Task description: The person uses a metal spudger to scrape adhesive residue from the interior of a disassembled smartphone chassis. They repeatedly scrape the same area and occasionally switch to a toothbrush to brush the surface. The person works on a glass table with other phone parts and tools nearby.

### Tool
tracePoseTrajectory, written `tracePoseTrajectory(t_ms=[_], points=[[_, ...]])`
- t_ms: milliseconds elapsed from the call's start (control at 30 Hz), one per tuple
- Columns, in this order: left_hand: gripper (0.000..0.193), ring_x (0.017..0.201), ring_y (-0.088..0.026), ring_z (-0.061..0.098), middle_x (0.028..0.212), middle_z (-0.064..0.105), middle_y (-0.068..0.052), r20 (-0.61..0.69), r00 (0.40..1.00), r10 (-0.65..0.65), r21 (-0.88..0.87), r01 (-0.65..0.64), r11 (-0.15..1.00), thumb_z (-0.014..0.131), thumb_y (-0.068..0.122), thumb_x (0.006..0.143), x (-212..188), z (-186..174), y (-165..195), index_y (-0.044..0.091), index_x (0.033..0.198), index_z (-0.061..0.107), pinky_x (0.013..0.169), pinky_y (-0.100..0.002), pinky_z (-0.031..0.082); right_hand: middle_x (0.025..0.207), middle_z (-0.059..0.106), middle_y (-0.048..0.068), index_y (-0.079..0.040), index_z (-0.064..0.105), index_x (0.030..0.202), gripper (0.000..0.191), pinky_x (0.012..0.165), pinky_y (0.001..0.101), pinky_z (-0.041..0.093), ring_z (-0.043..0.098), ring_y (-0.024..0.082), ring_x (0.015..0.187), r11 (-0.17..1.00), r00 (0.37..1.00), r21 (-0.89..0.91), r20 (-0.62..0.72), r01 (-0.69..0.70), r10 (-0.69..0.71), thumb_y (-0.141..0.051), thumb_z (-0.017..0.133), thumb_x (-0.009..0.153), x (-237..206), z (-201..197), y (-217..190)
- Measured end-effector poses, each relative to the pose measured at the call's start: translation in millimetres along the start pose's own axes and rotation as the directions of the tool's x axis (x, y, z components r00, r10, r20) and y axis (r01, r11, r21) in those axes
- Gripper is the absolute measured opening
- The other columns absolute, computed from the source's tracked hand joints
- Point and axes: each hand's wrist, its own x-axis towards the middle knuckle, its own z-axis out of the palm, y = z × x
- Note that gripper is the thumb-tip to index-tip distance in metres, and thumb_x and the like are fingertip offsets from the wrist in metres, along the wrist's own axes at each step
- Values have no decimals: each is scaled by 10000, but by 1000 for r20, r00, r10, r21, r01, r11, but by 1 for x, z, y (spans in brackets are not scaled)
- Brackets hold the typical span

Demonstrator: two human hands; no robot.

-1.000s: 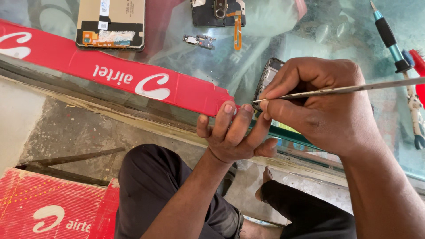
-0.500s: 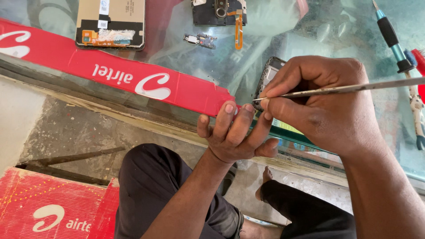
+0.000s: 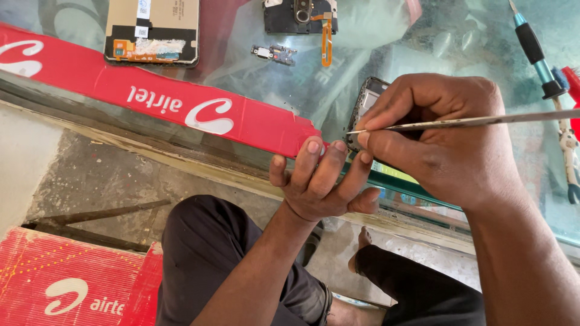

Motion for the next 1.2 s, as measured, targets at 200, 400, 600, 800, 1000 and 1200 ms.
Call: tracePoseTrajectory(t_ms=[200,400,600,800,1000,1200], points=[[518,1412,-206,388,1290,494,5,-13,1000,-5,8,5,1000,260,630,1091,0,0,1,308,1275,621,1271,-525,113,826,758,86,-3,730,844,84,554,211,516,683,79,684,993,1000,-114,-4,-32,31,33,786,792,-1,-1,-1],[527,1419,-200,376,1282,480,3,-11,1000,-8,9,8,1000,246,639,1089,-1,3,1,309,1275,613,1273,-525,107,823,756,74,-7,691,781,95,536,194,520,688,57,668,1000,999,-10,41,-1,1,26,775,809,-1,-1,0],[532,1420,-212,372,1291,487,-9,19,1000,5,14,-5,1000,251,634,1093,-1,-1,0,306,1304,613,1273,-526,107,867,753,79,-4,671,803,96,597,189,541,701,62,725,997,999,71,31,25,-27,33,752,839,-1,0,0],[515,1424,-207,372,1298,484,-2,6,1000,1,6,-1,1000,268,629,1097,0,0,0,303,1300,612,1274,-527,104,841,748,86,9,697,817,82,585,202,528,688,79,702,1000,1000,11,11,-10,10,41,771,803,-2,0,0],[522,1418,-207,375,1296,483,-2,5,1000,-1,2,1,1000,266,625,1092,0,-1,0,303,1298,621,1272,-521,102,829,748,80,11,672,774,99,568,201,518,686,75,684,1000,1000,-19,22,18,-18,45,761,799,-1,-1,-1],[508,1415,-217,380,1291,486,-8,13,1000,-5,5,5,1000,271,615,1093,-1,-2,0,300,1290,617,1269,-531,110,824,755,68,7,702,816,58,579,195,533,701,64,700,999,999,5,0,-34,34,40,749,815,-2,0,-3]])
